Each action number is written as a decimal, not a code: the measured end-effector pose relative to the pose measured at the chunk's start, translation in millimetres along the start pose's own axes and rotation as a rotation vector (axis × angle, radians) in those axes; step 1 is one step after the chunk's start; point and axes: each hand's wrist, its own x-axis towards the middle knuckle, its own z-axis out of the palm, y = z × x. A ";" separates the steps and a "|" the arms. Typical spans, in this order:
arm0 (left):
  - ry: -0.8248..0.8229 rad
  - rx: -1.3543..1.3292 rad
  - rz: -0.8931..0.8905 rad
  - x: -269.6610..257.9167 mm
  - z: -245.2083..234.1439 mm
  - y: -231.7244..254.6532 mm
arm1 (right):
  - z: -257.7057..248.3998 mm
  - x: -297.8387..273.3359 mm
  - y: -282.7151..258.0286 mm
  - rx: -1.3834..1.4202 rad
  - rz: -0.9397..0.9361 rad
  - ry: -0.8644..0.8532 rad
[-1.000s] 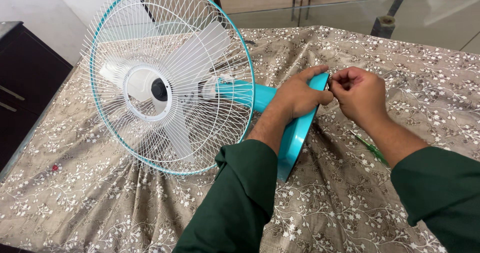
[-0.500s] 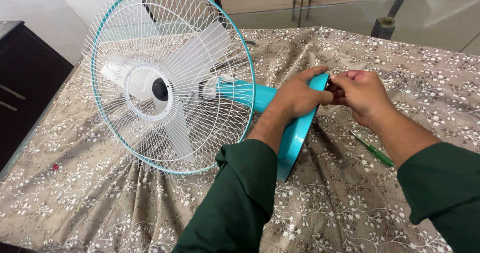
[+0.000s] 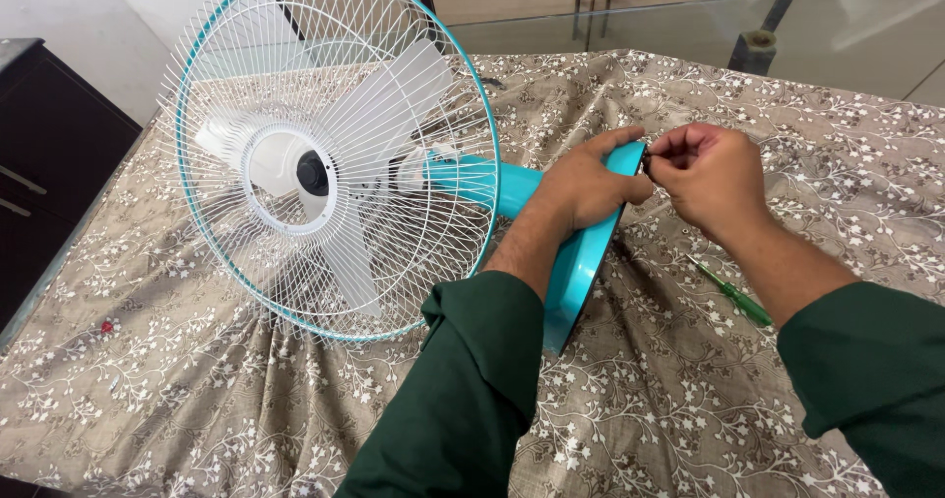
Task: The person uses a screwdriver to loosen and remove screws from the base of a teal electric fan placed on a table. The person repeatedly inserts and turns the screwdriver on multiple screws around the base, then removes the screws by hand.
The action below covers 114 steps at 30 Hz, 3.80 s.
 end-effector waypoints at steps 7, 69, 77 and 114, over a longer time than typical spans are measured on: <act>0.005 0.003 0.039 3.1 0.9 -2.4 | -2.4 5.9 1.3 0.460 0.473 -0.041; 0.018 0.041 0.022 0.2 -3.7 0.8 | -84.9 -76.1 63.3 -0.956 0.399 -0.285; 0.041 0.029 0.004 0.1 -3.6 2.5 | -84.3 -96.9 54.3 -1.104 0.511 -0.527; 0.525 -0.047 0.266 -211.7 29.5 -68.2 | -63.8 -171.7 74.9 -0.945 -0.031 0.123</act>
